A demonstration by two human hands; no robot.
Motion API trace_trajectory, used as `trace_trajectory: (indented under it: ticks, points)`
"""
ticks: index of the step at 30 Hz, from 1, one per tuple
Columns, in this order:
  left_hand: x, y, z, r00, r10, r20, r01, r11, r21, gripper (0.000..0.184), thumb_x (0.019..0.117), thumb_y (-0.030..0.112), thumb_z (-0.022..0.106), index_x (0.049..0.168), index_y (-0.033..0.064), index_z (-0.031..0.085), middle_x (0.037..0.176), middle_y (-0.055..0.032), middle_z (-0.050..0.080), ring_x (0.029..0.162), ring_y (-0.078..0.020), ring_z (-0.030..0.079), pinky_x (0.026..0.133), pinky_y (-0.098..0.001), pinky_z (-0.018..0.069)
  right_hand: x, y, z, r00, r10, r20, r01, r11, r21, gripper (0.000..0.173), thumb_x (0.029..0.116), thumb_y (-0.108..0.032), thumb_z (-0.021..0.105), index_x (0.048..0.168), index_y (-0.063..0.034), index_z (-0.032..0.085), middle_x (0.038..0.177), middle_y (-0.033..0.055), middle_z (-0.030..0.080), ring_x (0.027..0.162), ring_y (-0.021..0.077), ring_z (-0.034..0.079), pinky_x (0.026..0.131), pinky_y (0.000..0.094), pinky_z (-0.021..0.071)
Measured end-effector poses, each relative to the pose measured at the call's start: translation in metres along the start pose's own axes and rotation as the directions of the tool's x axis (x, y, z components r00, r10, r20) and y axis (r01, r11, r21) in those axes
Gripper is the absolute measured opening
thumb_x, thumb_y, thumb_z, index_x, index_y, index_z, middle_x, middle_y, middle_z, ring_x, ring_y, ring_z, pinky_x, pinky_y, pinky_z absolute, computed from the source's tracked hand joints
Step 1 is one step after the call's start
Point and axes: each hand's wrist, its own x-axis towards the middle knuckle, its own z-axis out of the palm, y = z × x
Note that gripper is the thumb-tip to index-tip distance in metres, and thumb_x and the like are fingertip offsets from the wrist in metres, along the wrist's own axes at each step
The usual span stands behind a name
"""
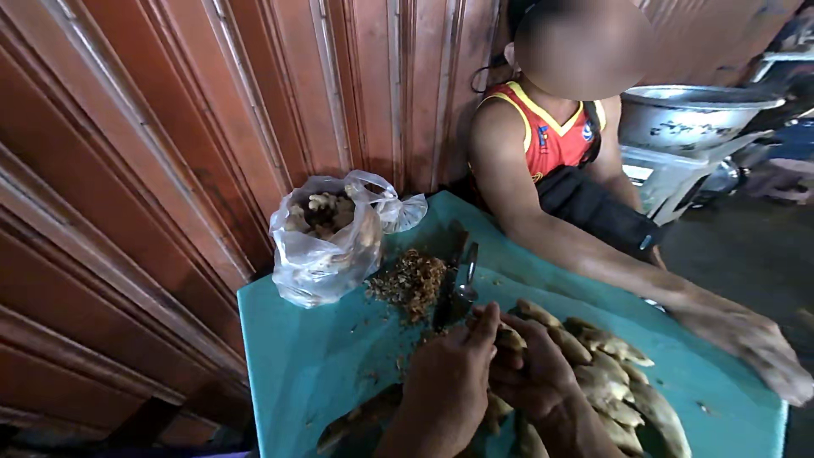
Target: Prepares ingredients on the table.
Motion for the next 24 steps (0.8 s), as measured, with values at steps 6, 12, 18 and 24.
trace_trajectory:
  ticks: [6, 12, 18, 24]
  points:
    - [0.000, -0.003, 0.006, 0.994, 0.033, -0.107, -0.016, 0.988, 0.155, 0.046, 0.1004, 0.013, 0.059, 0.144, 0.0267, 0.062, 0.100, -0.0123, 0.073, 0.074, -0.0282, 0.072, 0.062, -0.0430, 0.0594, 0.001, 0.006, 0.000, 0.999, -0.018, -0.030, 0.017, 0.999, -0.029, 0.043, 0.1053, -0.027, 0.027, 0.083, -0.0103, 0.060, 0.050, -0.0036, 0.048, 0.034, -0.0008, 0.038, 0.032, 0.0130, 0.0313]
    - [0.000, -0.002, -0.008, 1.000, -0.004, 0.013, 0.004, 1.000, 0.024, 0.045, 0.1050, 0.015, 0.053, 0.149, 0.0230, 0.058, 0.103, -0.0174, 0.073, 0.079, -0.0344, 0.072, 0.069, -0.0507, 0.0593, 0.003, 0.006, 0.001, 0.995, -0.086, -0.046, 0.083, 0.994, -0.064, 0.041, 0.1067, -0.023, 0.029, 0.086, -0.0082, 0.062, 0.051, -0.0035, 0.049, 0.035, -0.0006, 0.038, 0.033, 0.0132, 0.0321]
    - [-0.001, 0.000, -0.011, 1.000, -0.014, 0.022, 0.013, 0.998, 0.057, 0.045, 0.1043, 0.013, 0.054, 0.147, 0.0255, 0.060, 0.098, -0.0176, 0.072, 0.076, -0.0340, 0.070, 0.066, -0.0490, 0.0585, 0.001, 0.007, 0.005, 0.995, -0.078, -0.064, 0.075, 0.996, -0.045, 0.040, 0.1072, -0.024, 0.030, 0.087, -0.0083, 0.061, 0.052, -0.0033, 0.049, 0.036, -0.0005, 0.038, 0.033, 0.0128, 0.0310]
    - [-0.002, 0.001, -0.008, 0.997, -0.056, -0.045, 0.057, 0.998, 0.027, 0.049, 0.1018, 0.007, 0.054, 0.146, 0.0261, 0.061, 0.097, -0.0192, 0.071, 0.075, -0.0346, 0.070, 0.065, -0.0493, 0.0586, -0.001, 0.012, 0.008, 0.985, -0.164, -0.058, 0.159, 0.984, -0.083, 0.043, 0.1085, -0.025, 0.029, 0.086, -0.0081, 0.061, 0.053, -0.0026, 0.050, 0.036, 0.0005, 0.039, 0.034, 0.0135, 0.0319]
